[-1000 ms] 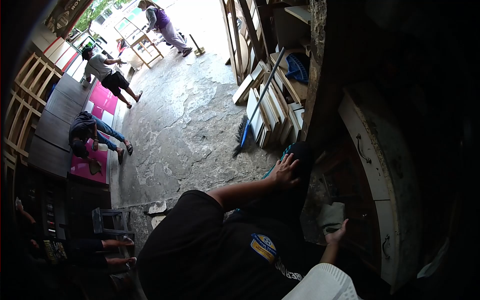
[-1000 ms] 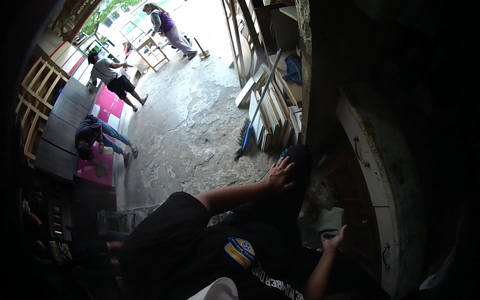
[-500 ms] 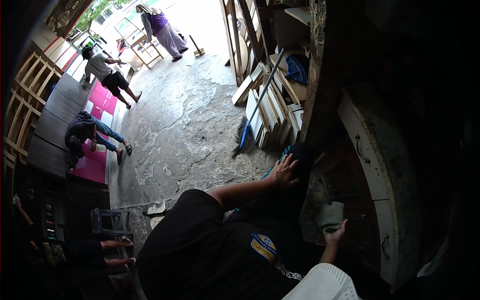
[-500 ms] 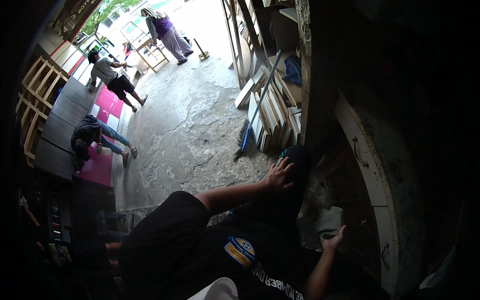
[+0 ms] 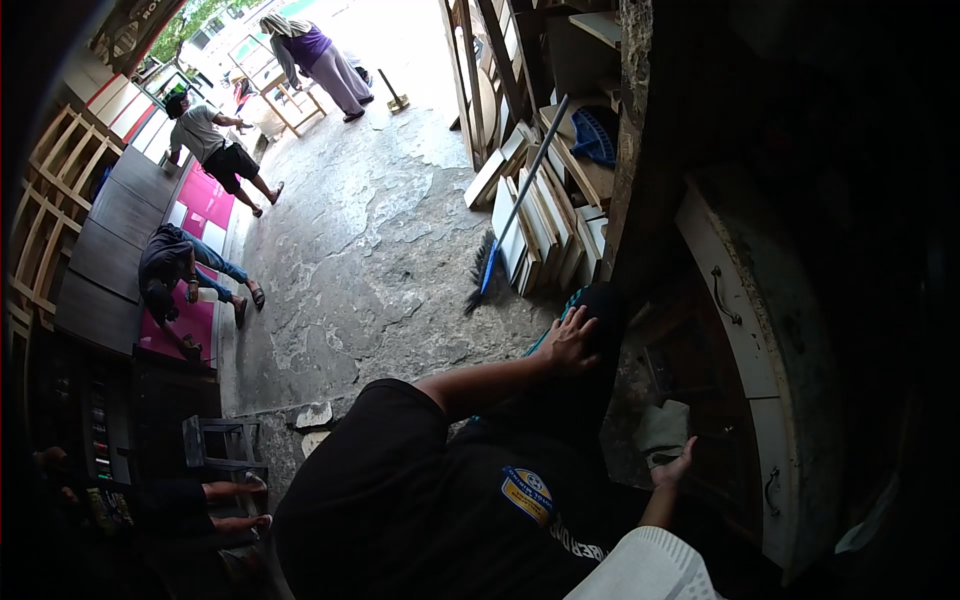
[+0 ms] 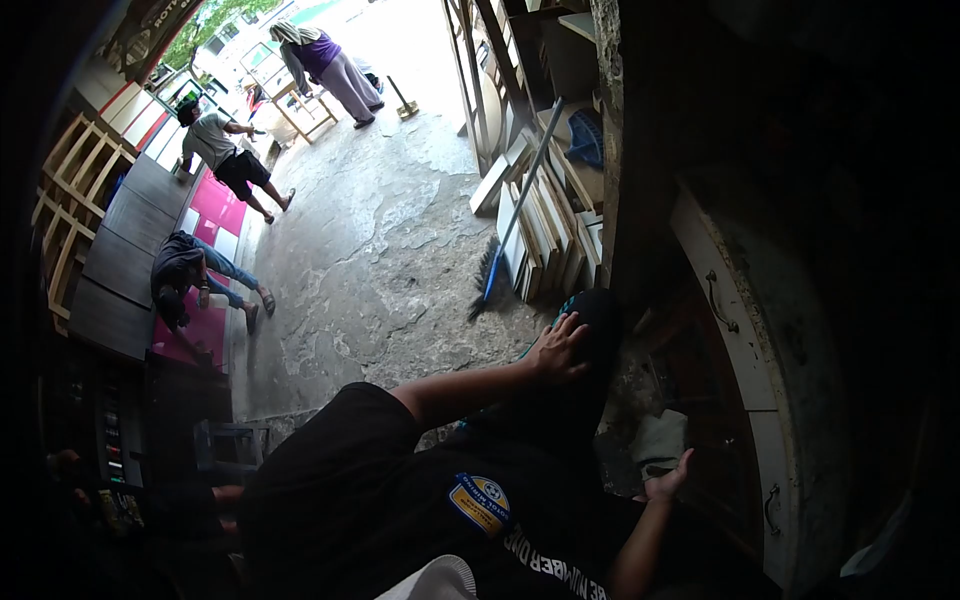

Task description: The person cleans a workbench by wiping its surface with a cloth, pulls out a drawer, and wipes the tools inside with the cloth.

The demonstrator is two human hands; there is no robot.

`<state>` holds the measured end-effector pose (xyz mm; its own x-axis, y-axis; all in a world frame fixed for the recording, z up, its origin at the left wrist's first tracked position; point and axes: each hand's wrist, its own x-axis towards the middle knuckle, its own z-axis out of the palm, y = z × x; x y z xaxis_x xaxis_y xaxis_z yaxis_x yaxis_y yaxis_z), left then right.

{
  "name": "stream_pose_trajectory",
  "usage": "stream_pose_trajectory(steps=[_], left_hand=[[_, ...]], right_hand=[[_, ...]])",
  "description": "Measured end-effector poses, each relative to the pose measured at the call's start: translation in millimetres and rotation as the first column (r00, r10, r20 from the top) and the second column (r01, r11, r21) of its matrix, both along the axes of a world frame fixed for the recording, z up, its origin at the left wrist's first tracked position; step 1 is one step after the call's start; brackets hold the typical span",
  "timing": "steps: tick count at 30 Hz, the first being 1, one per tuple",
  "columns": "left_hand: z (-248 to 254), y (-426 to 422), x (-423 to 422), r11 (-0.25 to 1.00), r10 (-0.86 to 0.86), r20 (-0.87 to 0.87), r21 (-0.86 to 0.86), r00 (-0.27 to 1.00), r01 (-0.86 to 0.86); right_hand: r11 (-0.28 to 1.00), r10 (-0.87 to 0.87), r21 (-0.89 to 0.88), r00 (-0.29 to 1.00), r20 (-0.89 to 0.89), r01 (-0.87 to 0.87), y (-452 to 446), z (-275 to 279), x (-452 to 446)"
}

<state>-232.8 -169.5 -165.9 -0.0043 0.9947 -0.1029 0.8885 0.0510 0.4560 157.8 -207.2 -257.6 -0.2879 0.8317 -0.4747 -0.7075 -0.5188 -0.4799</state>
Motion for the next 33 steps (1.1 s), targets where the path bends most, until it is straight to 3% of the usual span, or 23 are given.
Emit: stream_pose_trajectory(steps=[17,22,33], left_hand=[[4,0,1,1.000,0.009,-0.005,-0.002,1.000,-0.009],[9,2,0,0.996,-0.014,-0.025,-0.090,1.000,0.011],[0,1,0,0.999,-0.004,-0.024,-0.035,1.000,0.003]], right_hand=[[0.999,0.020,0.047,1.000,0.017,-0.021,0,10,-4],[0.999,0.024,0.032,1.000,-0.011,-0.024,0,10,-4],[1.000,0.018,0.012,1.000,0.006,-0.018,1,11,-5]])
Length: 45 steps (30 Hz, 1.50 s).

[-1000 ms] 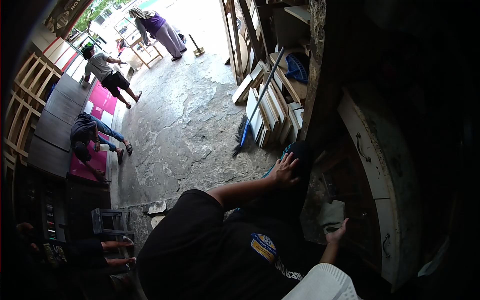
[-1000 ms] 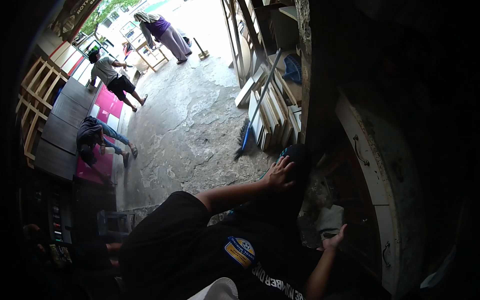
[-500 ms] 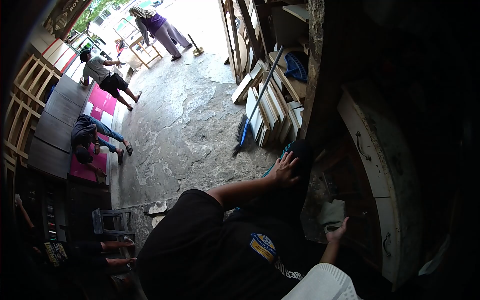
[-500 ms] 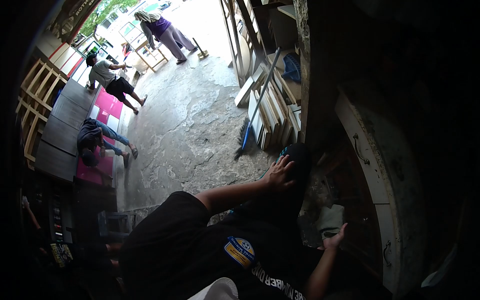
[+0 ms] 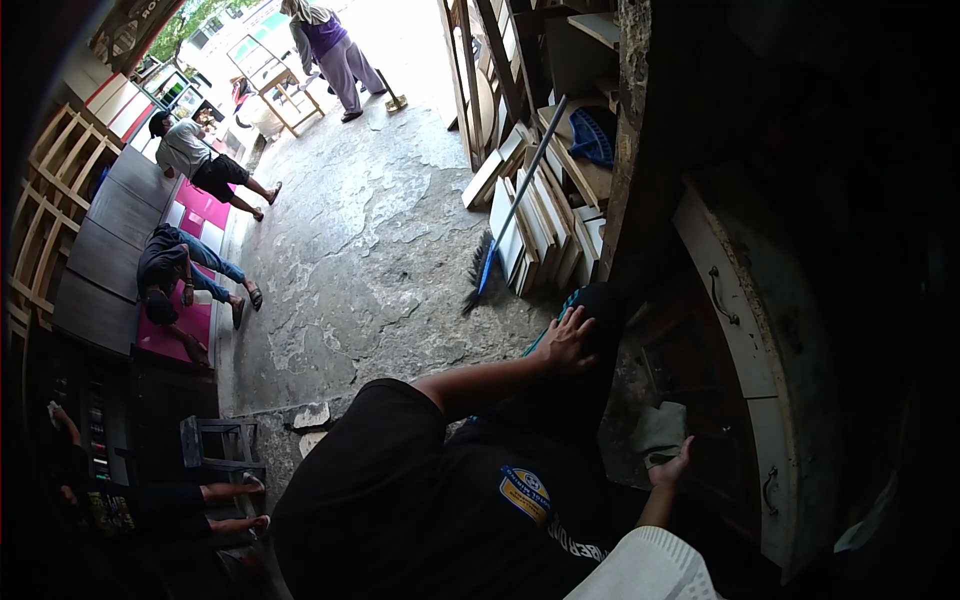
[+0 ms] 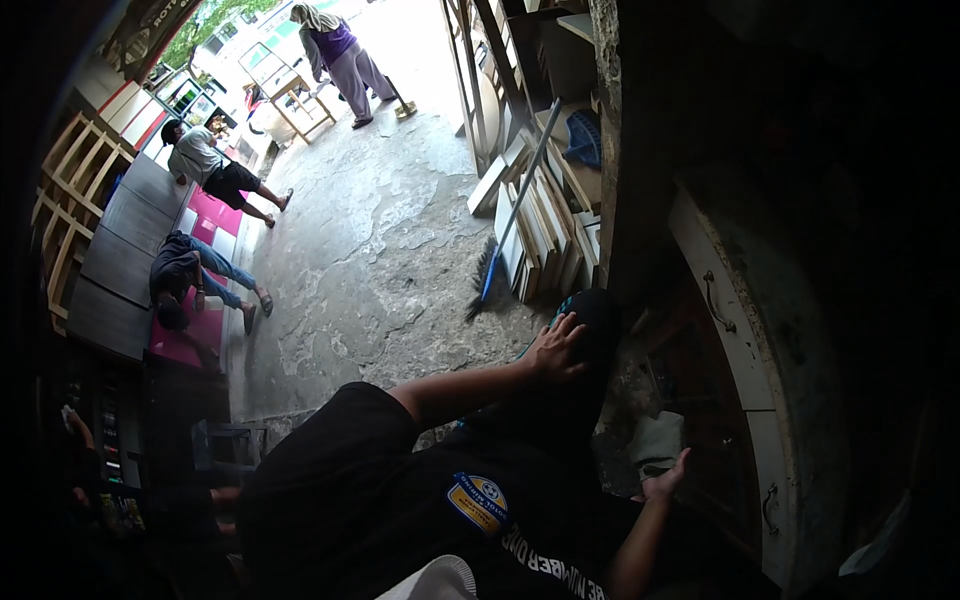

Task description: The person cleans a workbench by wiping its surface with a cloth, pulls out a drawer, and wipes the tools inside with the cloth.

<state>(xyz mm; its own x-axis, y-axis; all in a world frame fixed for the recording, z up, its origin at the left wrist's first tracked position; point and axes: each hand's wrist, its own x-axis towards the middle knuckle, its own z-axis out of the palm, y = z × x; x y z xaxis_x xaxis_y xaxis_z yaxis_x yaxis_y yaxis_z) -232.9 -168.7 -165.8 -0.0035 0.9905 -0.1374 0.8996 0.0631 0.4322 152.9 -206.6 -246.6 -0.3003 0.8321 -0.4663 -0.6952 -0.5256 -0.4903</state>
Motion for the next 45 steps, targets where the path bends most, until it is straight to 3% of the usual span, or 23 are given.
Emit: stream_pose_trajectory(steps=[9,15,22,26,28,30,32,35,38,40,42,43,45], left_hand=[[7,-1,1,1.000,0.002,0.013,0.010,1.000,-0.002],[3,0,1,1.000,-0.021,-0.011,-0.022,1.000,0.021],[5,6,6,0.998,-0.032,-0.074,-0.060,0.997,0.027],[12,5,6,0.994,-0.041,-0.049,-0.099,0.998,0.036],[12,5,5,0.994,-0.044,-0.042,-0.099,0.998,0.039],[12,4,3,0.995,-0.039,-0.031,-0.091,0.999,0.036],[11,3,3,0.996,-0.038,-0.018,-0.083,0.999,0.037],[9,3,3,0.998,-0.024,-0.018,-0.055,1.000,0.023],[8,3,2,0.998,-0.024,-0.013,-0.054,1.000,0.024],[7,3,2,0.999,-0.024,-0.009,-0.041,1.000,0.023],[9,3,3,0.999,-0.025,-0.010,-0.046,1.000,0.025],[10,3,4,0.999,-0.023,-0.012,-0.049,1.000,0.022],[10,3,4,0.998,-0.023,-0.011,-0.054,1.000,0.022]], right_hand=[[0.994,-0.040,-0.097,0.998,0.055,0.045,-1,-4,2],[0.999,-0.035,0.022,0.999,0.001,0.035,-1,4,1],[0.973,-0.035,0.226,0.999,-0.032,0.041,-15,130,-14],[0.879,-0.212,0.391,0.958,-0.191,0.272,-30,179,20],[0.706,-0.698,0.180,0.716,0.017,0.685,-35,256,2],[0.523,-0.852,0.213,0.501,0.151,0.825,-36,296,12],[0.360,-0.932,0.382,0.318,0.172,0.851,-35,323,21],[0.189,-0.975,0.483,0.222,-0.011,0.855,-42,341,62],[0.124,-0.992,0.646,0.112,0.059,0.753,-34,355,91],[0.230,-0.963,0.764,0.026,0.269,0.602,-21,353,104],[0.479,-0.822,0.786,-0.115,0.558,0.391,-1,336,113],[0.647,-0.685,0.711,-0.201,0.701,0.274,9,325,111],[0.923,-0.312,0.376,-0.414,0.855,0.080,31,297,108]])
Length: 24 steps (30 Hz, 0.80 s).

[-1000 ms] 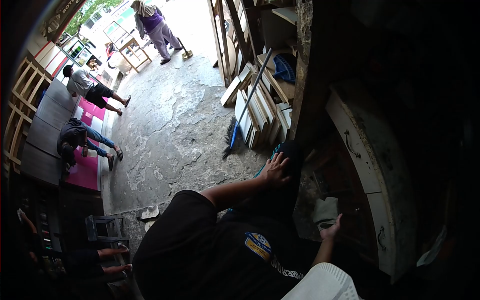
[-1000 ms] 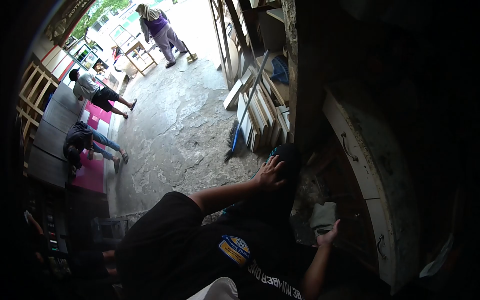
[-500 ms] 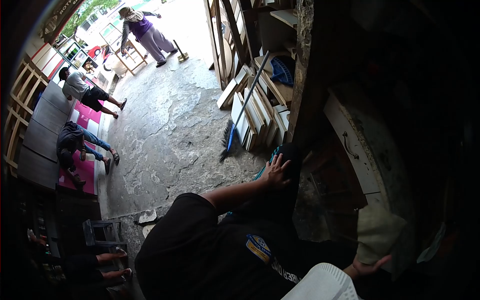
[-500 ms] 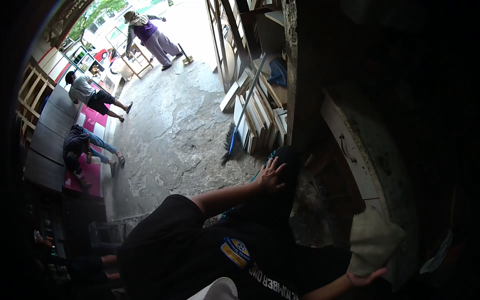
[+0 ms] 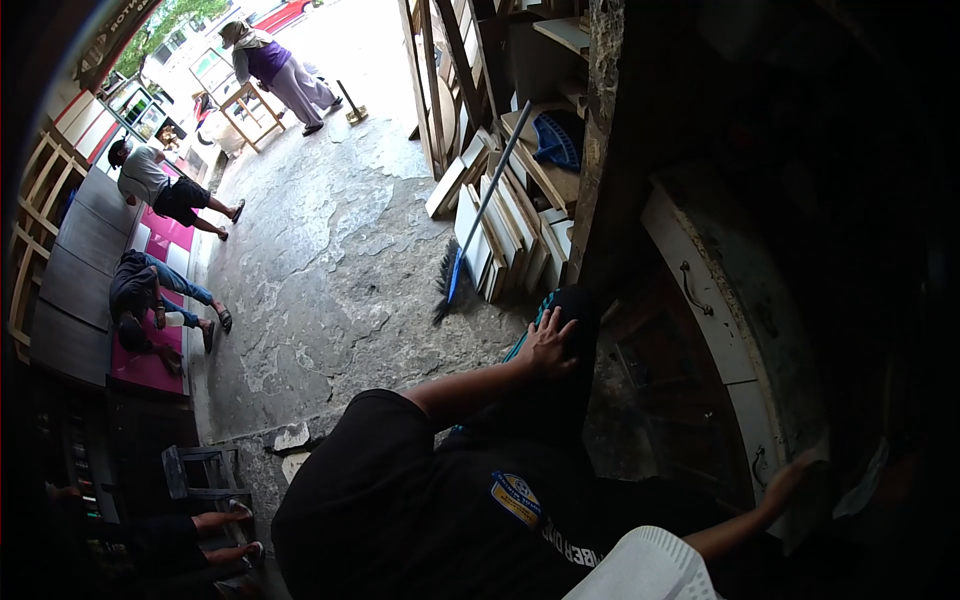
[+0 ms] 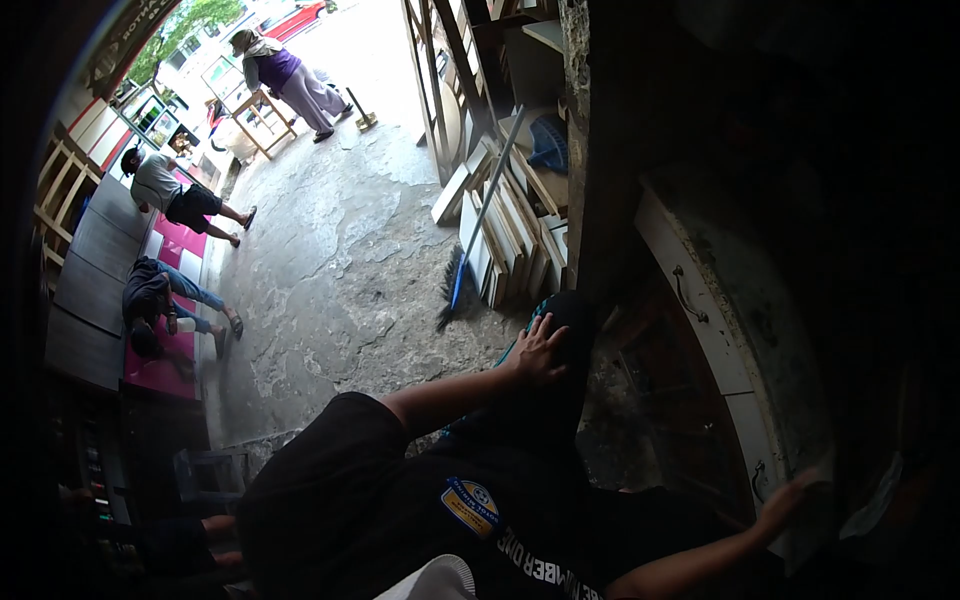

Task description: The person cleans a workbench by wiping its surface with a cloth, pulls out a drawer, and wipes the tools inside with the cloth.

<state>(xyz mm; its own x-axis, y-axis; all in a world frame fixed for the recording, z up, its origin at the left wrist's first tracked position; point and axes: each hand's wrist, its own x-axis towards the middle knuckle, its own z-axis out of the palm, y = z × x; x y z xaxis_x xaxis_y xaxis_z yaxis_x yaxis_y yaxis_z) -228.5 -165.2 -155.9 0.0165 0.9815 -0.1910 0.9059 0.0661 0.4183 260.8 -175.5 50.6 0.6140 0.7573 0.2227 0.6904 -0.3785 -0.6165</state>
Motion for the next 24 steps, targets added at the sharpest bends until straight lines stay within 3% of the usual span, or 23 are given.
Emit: stream_pose_trajectory(steps=[2,3,4,5,6,7,8,9,11,12,14,17,19,21,22,24], left_hand=[[1,1,1,1.000,0.003,0.001,-0.002,1.000,-0.003],[2,1,1,1.000,0.002,-0.014,-0.003,1.000,-0.002],[2,1,0,1.000,0.002,-0.031,-0.006,1.000,-0.002],[1,0,0,1.000,0.003,-0.034,-0.010,0.999,-0.003],[-1,0,0,1.000,0.008,-0.034,-0.004,0.999,-0.008],[-2,1,-1,1.000,0.012,-0.033,0.003,0.999,-0.012],[-2,2,-1,1.000,0.012,-0.034,0.001,0.999,-0.011],[-3,2,-2,1.000,0.009,-0.021,-0.012,1.000,-0.009],[-4,2,-2,1.000,0.010,-0.006,-0.026,1.000,-0.010],[-4,2,-1,1.000,0.003,-0.019,-0.014,1.000,-0.003],[-1,2,-1,1.000,0.000,-0.030,-0.003,1.000,0.000],[7,12,6,0.994,-0.021,-0.041,-0.107,0.999,0.016],[18,27,16,0.957,-0.113,-0.088,-0.276,0.990,0.085],[93,30,30,0.888,-0.375,0.282,-0.164,0.883,0.430],[129,26,43,0.864,-0.439,0.454,-0.024,0.775,0.503],[205,19,68,0.727,-0.653,0.635,0.373,0.413,0.577]], right_hand=[[0.958,0.106,-0.281,0.977,0.184,-0.051,15,-25,-11],[0.971,0.146,-0.215,0.969,0.198,-0.103,20,-33,-13],[0.978,0.194,0.029,0.955,0.223,-0.205,22,-40,-16],[0.978,0.196,0.026,0.956,0.219,-0.206,21,-39,-12],[0.997,0.071,-0.024,0.997,-0.039,-0.072,19,-34,-4],[0.993,-0.076,-0.105,0.956,-0.284,0.047,17,-29,-3],[0.990,-0.014,0.126,0.922,-0.388,0.068,13,-23,-2],[0.957,-0.029,0.247,0.894,-0.448,0.155,6,-15,1],[0.785,0.268,0.529,0.592,-0.760,0.322,-4,7,6],[0.786,0.271,0.530,0.593,-0.758,0.318,-9,14,7],[0.621,0.425,0.608,0.439,-0.791,0.495,-21,22,12],[0.568,0.425,0.595,0.417,-0.804,0.568,-36,29,10],[0.554,0.409,0.594,0.431,-0.804,0.584,-42,36,5],[0.537,0.386,0.589,0.445,-0.808,0.604,-48,40,4],[0.546,0.395,0.599,0.451,-0.801,0.585,-51,40,7],[0.559,0.404,0.615,0.466,-0.787,0.555,-55,41,9]])
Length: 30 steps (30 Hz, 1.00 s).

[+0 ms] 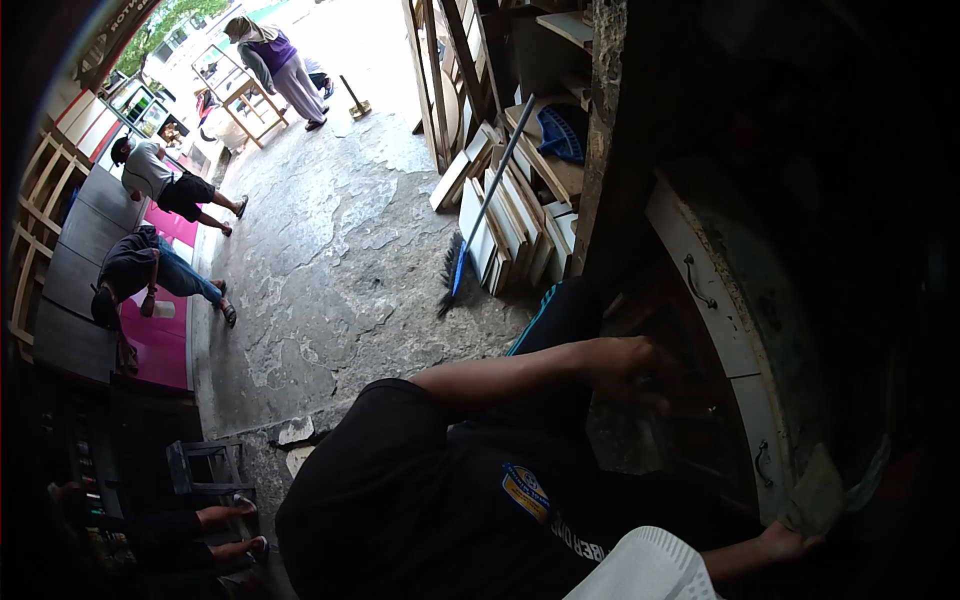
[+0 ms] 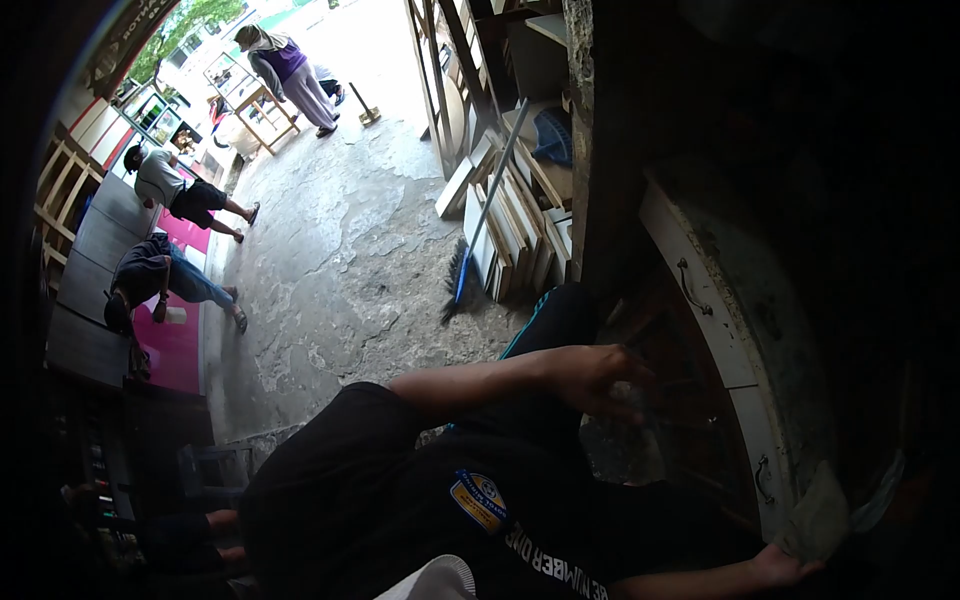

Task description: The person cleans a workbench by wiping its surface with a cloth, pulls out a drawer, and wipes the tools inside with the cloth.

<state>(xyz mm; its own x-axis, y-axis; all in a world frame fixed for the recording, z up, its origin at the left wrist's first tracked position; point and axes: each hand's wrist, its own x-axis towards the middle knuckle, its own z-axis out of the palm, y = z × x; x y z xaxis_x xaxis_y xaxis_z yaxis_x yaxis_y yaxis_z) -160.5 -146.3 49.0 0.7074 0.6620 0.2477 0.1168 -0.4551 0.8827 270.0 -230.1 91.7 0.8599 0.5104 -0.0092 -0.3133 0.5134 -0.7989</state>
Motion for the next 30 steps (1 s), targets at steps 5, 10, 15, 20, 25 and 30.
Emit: stream_pose_trajectory(steps=[5,10,15,20,25,30], left_hand=[[147,-15,41,0.903,-0.412,0.740,0.252,0.532,0.348],[174,-20,87,0.857,-0.426,0.885,0.329,0.187,0.396],[159,-27,117,0.837,-0.447,0.887,0.370,0.114,0.403],[155,-30,122,0.838,-0.440,0.893,0.370,0.093,0.401],[150,-30,127,0.841,-0.437,0.894,0.367,0.099,0.397],[146,-31,128,0.846,-0.437,0.893,0.368,0.106,0.387]], right_hand=[[0.999,0.034,-0.036,0.996,0.086,-0.031,8,4,-1],[0.997,0.054,-0.066,0.986,0.159,-0.044,17,5,-3],[0.996,-0.013,-0.085,0.985,0.171,0.028,-3,-4,6],[0.988,-0.070,-0.120,0.978,0.195,0.095,-19,-15,8],[0.980,-0.108,-0.140,0.971,0.214,0.140,-23,-22,9],[0.975,-0.124,-0.156,0.967,0.223,0.161,-23,-26,12]])
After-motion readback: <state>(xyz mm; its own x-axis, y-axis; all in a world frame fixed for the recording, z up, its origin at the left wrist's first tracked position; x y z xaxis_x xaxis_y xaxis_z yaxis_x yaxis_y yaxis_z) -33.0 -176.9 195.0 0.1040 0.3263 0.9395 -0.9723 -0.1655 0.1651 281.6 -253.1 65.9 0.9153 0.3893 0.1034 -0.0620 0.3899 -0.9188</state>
